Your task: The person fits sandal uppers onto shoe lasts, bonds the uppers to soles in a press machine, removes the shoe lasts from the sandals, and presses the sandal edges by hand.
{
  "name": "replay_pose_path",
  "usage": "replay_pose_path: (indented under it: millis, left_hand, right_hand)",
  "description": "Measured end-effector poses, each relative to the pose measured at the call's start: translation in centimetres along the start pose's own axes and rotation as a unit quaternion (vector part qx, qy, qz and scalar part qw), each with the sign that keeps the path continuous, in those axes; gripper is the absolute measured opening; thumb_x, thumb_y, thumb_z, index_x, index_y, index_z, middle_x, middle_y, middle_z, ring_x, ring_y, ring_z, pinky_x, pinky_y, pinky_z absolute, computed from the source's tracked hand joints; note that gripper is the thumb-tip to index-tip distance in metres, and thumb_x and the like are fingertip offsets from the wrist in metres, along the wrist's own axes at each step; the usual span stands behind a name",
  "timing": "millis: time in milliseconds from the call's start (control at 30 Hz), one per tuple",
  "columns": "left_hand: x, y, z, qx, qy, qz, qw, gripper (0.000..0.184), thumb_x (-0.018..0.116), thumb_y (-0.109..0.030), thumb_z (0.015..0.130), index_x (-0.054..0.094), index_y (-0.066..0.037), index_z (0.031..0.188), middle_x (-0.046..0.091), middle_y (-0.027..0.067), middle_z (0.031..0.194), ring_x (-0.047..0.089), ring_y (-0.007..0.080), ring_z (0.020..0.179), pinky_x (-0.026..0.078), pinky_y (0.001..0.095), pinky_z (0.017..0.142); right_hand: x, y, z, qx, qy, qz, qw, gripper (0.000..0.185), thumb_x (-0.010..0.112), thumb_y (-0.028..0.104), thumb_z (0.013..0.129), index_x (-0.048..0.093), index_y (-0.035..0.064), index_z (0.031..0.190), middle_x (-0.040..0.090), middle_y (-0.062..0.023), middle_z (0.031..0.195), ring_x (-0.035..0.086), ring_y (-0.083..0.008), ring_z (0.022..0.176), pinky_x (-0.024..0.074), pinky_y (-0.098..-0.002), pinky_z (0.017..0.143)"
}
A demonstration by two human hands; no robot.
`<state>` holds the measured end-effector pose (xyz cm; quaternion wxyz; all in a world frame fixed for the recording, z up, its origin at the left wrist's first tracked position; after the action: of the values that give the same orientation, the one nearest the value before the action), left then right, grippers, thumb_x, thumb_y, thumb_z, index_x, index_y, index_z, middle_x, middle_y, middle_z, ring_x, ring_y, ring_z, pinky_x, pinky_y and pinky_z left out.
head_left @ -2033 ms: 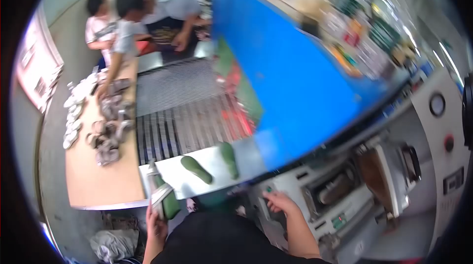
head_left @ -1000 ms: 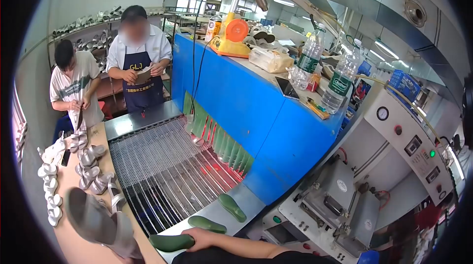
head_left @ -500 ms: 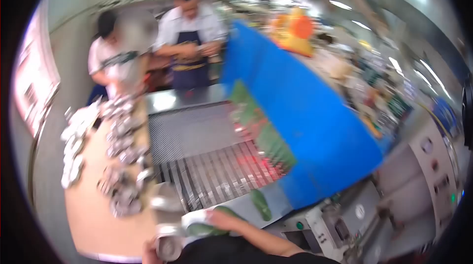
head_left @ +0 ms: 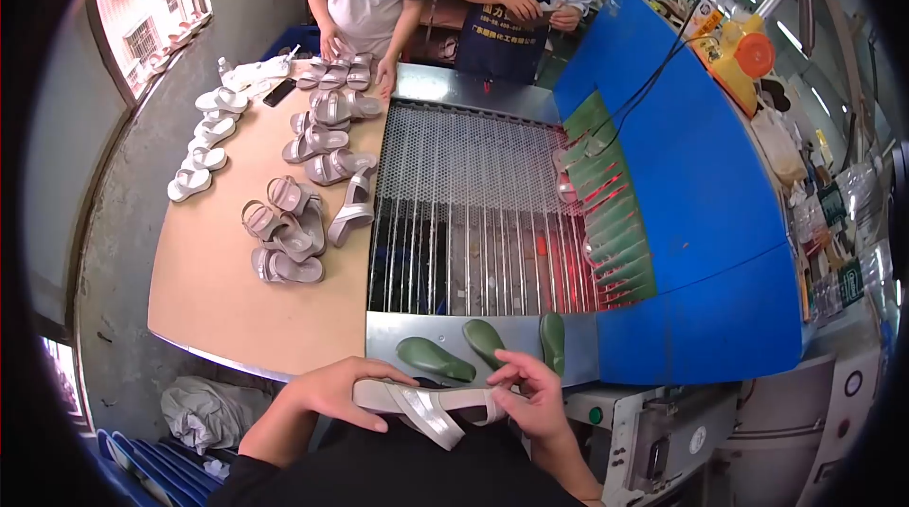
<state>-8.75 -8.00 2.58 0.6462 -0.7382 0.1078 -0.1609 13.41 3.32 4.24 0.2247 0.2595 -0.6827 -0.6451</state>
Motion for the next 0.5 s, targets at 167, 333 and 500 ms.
replay_pose_path:
  millis: [167, 333, 500]
  left_hand:
    - [-0.3, -2.5, -1.5, 0.063, -0.107, 0.163, 0.979, 0.053, 0.090, -0.016, 0.070, 0.075, -0.003, 0.118, 0.077, 0.0145, 0.108, 0.075, 0.0273, 0.096, 0.057, 0.0345, 0.089]
    - [-0.1, -2.5, -2.7, 0.079, -0.135, 0.164, 0.974, 0.054, 0.093, -0.028, 0.068, 0.076, -0.004, 0.115, 0.077, 0.0140, 0.098, 0.076, 0.0292, 0.086, 0.058, 0.0346, 0.081]
    - [0.4, -3.1, -2.9, 0.055, -0.152, 0.199, 0.967, 0.052, 0.093, -0.031, 0.067, 0.079, -0.005, 0.110, 0.078, 0.0128, 0.092, 0.076, 0.0275, 0.081, 0.058, 0.0321, 0.077]
  right_hand:
    - [1.7, 3.9, -1.3, -0.085, 0.028, -0.135, 0.987, 0.054, 0.090, 0.010, 0.071, 0.071, 0.0011, 0.120, 0.073, -0.0088, 0.104, 0.065, -0.0151, 0.090, 0.0507, -0.0286, 0.079]
    - [3.6, 6.8, -1.9, -0.195, 0.029, -0.303, 0.932, 0.046, 0.092, 0.021, 0.068, 0.075, 0.0031, 0.107, 0.071, -0.0097, 0.095, 0.066, -0.0244, 0.081, 0.0511, -0.0334, 0.073]
    - [4.9, 7.5, -2.7, -0.277, 0.061, -0.467, 0.838, 0.042, 0.091, 0.031, 0.067, 0.074, 0.0044, 0.095, 0.067, -0.0041, 0.081, 0.062, -0.0224, 0.068, 0.0467, -0.0336, 0.061]
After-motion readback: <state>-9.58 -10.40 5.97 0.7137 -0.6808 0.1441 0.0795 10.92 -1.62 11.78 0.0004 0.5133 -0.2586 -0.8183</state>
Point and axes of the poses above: each hand's wrist, its own z-axis towards the middle knuckle, its own x-axis out of the palm, y = z × x, the point moved 9 cm from there along z, towards the middle knuckle
